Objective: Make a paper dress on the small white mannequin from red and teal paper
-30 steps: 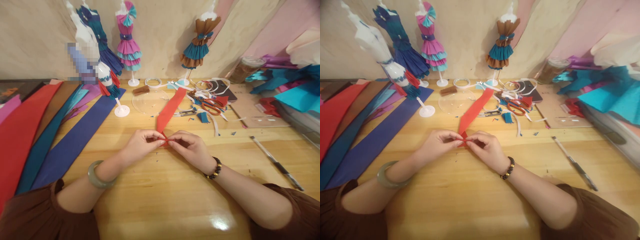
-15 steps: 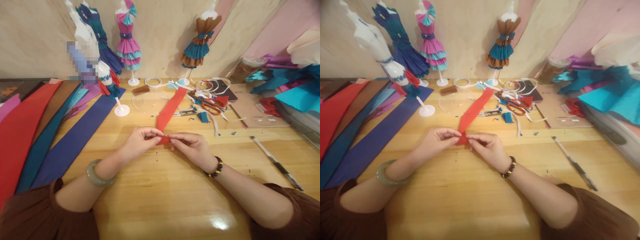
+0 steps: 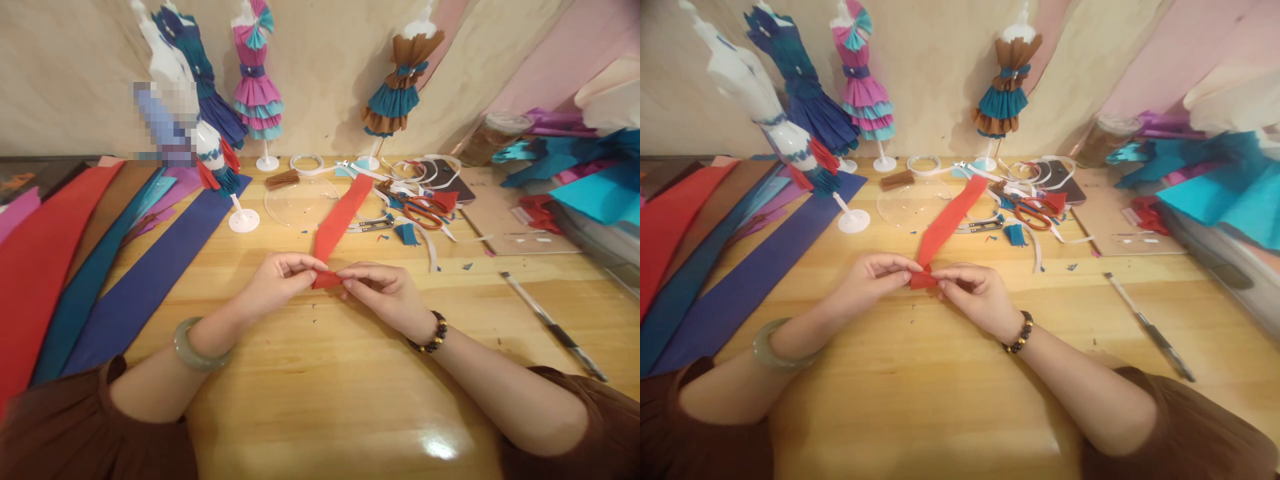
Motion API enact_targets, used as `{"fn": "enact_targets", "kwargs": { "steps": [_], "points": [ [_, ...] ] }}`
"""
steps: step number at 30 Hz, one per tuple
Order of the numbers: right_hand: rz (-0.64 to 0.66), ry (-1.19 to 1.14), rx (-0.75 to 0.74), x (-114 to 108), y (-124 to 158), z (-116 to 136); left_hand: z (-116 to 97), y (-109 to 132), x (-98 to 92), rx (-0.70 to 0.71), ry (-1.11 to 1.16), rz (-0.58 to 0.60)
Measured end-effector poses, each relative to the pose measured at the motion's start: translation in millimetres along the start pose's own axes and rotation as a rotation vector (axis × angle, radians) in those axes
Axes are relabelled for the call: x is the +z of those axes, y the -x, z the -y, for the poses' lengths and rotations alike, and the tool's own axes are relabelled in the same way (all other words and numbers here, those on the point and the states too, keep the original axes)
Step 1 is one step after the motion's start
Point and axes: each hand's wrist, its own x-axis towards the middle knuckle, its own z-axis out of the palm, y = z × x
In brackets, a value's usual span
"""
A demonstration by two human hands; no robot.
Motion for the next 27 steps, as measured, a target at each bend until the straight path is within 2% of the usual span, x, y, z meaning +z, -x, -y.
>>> {"fn": "enact_targets", "kwargs": {
  "steps": [5,12,22,27],
  "points": [
    [0.015,-0.047,0.074,0.0,0.7,3.9,-3.7,2.9,-0.9,0.023,-0.027,0.020],
    [0.014,0.015,0.070,1.6,-1.1,1.5,-0.7,1.1,5.7,0.024,-0.042,0.015],
    [0.005,0.159,-0.095,4.8,2.6,1.5,1.1,0.9,6.0,0.090,-0.109,0.009],
    [0.016,0.196,-0.079,4.1,1.4,2.0,0.1,3.9,8.7,0.183,-0.199,-0.034]
  ]
}}
